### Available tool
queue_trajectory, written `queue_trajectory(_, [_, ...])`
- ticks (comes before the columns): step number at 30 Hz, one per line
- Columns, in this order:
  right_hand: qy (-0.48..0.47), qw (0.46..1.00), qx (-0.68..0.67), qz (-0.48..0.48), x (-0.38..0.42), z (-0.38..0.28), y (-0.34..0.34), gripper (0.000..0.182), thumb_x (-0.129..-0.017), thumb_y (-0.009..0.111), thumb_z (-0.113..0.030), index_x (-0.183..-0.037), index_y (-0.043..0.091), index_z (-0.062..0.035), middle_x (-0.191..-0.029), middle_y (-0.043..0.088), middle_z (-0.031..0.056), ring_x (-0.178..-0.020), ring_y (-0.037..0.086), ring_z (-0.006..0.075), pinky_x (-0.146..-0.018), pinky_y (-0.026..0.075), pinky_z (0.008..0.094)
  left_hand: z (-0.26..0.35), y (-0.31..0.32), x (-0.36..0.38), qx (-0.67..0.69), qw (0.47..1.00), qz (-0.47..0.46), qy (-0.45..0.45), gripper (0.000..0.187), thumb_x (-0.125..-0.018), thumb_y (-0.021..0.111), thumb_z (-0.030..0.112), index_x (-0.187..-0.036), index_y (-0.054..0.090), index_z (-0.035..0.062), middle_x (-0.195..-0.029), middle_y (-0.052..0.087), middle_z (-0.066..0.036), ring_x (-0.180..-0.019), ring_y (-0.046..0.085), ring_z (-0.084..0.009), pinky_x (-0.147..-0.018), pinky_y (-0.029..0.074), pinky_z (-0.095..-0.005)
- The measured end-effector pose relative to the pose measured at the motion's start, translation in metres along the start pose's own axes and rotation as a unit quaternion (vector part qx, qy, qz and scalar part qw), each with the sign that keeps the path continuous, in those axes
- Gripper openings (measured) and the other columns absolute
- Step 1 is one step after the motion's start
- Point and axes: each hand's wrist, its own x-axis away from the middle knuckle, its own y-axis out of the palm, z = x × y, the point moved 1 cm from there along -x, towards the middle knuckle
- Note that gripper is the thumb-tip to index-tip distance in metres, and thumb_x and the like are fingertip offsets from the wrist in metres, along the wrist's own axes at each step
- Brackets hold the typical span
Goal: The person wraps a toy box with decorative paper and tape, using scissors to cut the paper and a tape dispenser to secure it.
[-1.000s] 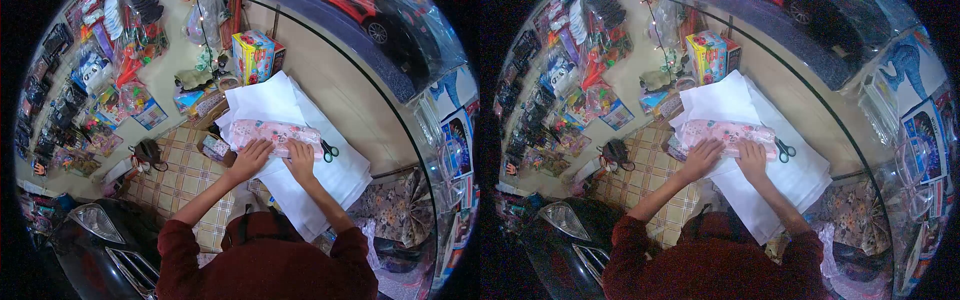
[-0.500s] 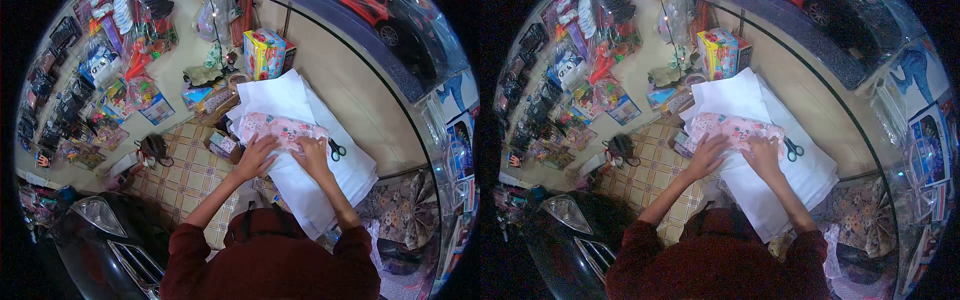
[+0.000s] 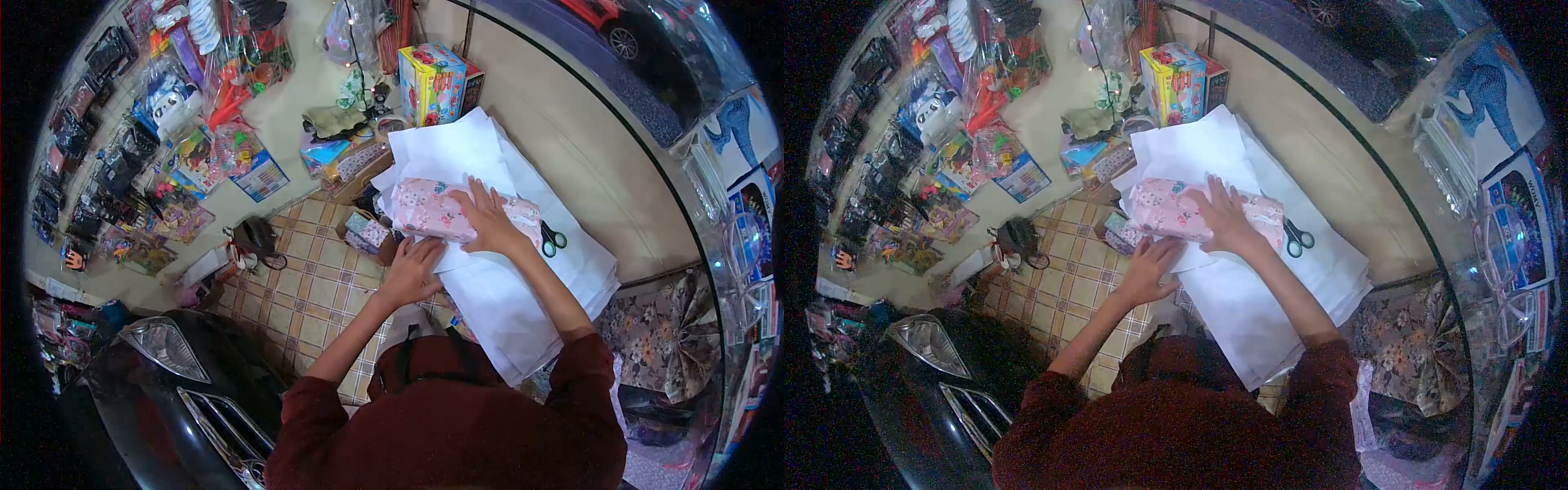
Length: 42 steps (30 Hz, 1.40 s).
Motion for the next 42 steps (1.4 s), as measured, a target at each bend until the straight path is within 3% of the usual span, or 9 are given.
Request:
queue_trajectory(8, [0.028, 0.999, 0.017, 0.029, -0.008, 0.012, 0.006, 0.111, -0.047, 0.084, -0.032, -0.143, 0.028, -0.0186, -0.132, 0.037, 0.026, -0.126, 0.035, 0.0421, -0.1, 0.028, 0.0586, -0.029, 0.028, -0.002, -0.009, 0.999, 0.039, 0.018, 0.057, -0.069, 0.068, 0.008, -0.124, 0.055, 0.0042, -0.127, 0.057, -0.012, -0.123, 0.05, -0.0253, -0.11, 0.03, -0.0458])
queue_trajectory(20, [0.141, 0.987, 0.076, -0.003, -0.036, 0.024, -0.006, 0.113, -0.047, 0.083, -0.042, -0.143, 0.028, -0.0187, -0.123, 0.047, 0.0246, -0.117, 0.046, 0.0417, -0.096, 0.033, 0.0611, 0.049, 0.045, -0.013, 0.049, 0.997, 0.035, 0.046, 0.056, -0.066, 0.062, 0.003, -0.122, 0.056, 0.0018, -0.13, 0.055, -0.011, -0.121, 0.052, -0.0232, -0.11, 0.029, -0.0463])
queue_trajectory(24, [0.158, 0.984, 0.085, -0.008, -0.035, 0.016, -0.008, 0.114, -0.046, 0.082, -0.044, -0.143, 0.028, -0.0193, -0.121, 0.049, 0.024, -0.114, 0.049, 0.0413, -0.094, 0.035, 0.0601, 0.071, 0.053, -0.012, 0.065, 0.995, 0.012, 0.075, 0.058, -0.067, 0.067, 0.01, -0.123, 0.055, 0.0015, -0.129, 0.055, -0.011, -0.122, 0.051, -0.0234, -0.111, 0.027, -0.0463])
queue_trajectory(28, [0.171, 0.983, 0.062, -0.038, -0.03, -0.001, -0.015, 0.112, -0.049, 0.084, -0.045, -0.142, 0.03, -0.0135, -0.123, 0.047, 0.0255, -0.116, 0.047, 0.0427, -0.097, 0.034, 0.0616, 0.077, 0.038, -0.016, 0.189, 0.975, 0.012, 0.119, 0.051, -0.078, 0.07, 0.021, -0.124, 0.056, 0.0054, -0.131, 0.055, -0.009, -0.122, 0.051, -0.0239, -0.111, 0.022, -0.0517])
queue_trajectory(29, [0.171, 0.983, 0.056, -0.035, -0.027, -0.004, -0.016, 0.112, -0.049, 0.084, -0.045, -0.142, 0.031, -0.0132, -0.123, 0.047, 0.0254, -0.116, 0.047, 0.0426, -0.097, 0.034, 0.0614, 0.067, 0.036, -0.012, 0.223, 0.966, 0.001, 0.128, 0.048, -0.083, 0.068, 0.028, -0.124, 0.057, 0.007, -0.136, 0.049, -0.013, -0.129, 0.043, -0.0266, -0.112, 0.019, -0.0511])
queue_trajectory(32, [0.177, 0.983, 0.051, -0.019, -0.019, -0.006, -0.011, 0.112, -0.047, 0.083, -0.044, -0.142, 0.031, -0.016, -0.119, 0.049, 0.0229, -0.111, 0.049, 0.0404, -0.091, 0.037, 0.056, 0.04, 0.029, 0.013, 0.189, 0.953, 0.234, -0.041, 0.062, -0.083, 0.069, 0.031, -0.133, 0.046, 0.0026, -0.144, 0.035, -0.02, -0.137, 0.029, -0.0326, -0.113, 0.015, -0.048])
queue_trajectory(34, [0.181, 0.982, 0.059, -0.006, -0.015, -0.007, -0.004, 0.112, -0.046, 0.083, -0.043, -0.142, 0.032, -0.0176, -0.118, 0.05, 0.0216, -0.109, 0.05, 0.0391, -0.088, 0.038, 0.0534, 0.034, 0.027, 0.0, 0.258, 0.854, 0.375, -0.252, 0.078, -0.087, 0.065, 0.033, -0.143, 0.025, -0.004, -0.149, 0.019, -0.027, -0.14, 0.016, -0.0386, -0.113, 0.012, -0.0452])
queue_trajectory(37, [0.183, 0.98, 0.074, 0.003, -0.013, -0.009, 0.004, 0.111, -0.047, 0.084, -0.042, -0.142, 0.032, -0.016, -0.121, 0.048, 0.0224, -0.112, 0.049, 0.0394, -0.09, 0.037, 0.0557, -0.002, 0.062, -0.014, 0.316, 0.811, 0.266, -0.414, 0.083, -0.093, 0.054, 0.035, -0.145, 0.007, -0.0083, -0.15, 0.012, -0.028, -0.14, 0.014, -0.039, -0.114, 0.012, -0.0426])
queue_trajectory(42, [0.207, 0.976, 0.072, 0.005, -0.02, 0.0, -0.001, 0.111, -0.049, 0.085, -0.043, -0.142, 0.032, -0.013, -0.124, 0.045, 0.0234, -0.116, 0.046, 0.0404, -0.095, 0.035, 0.0596, -0.009, 0.075, -0.051, 0.387, 0.783, 0.312, -0.374, 0.076, -0.098, 0.042, 0.039, -0.145, 0.005, -0.0084, -0.15, 0.012, -0.029, -0.14, 0.014, -0.0376, -0.114, 0.012, -0.0399])
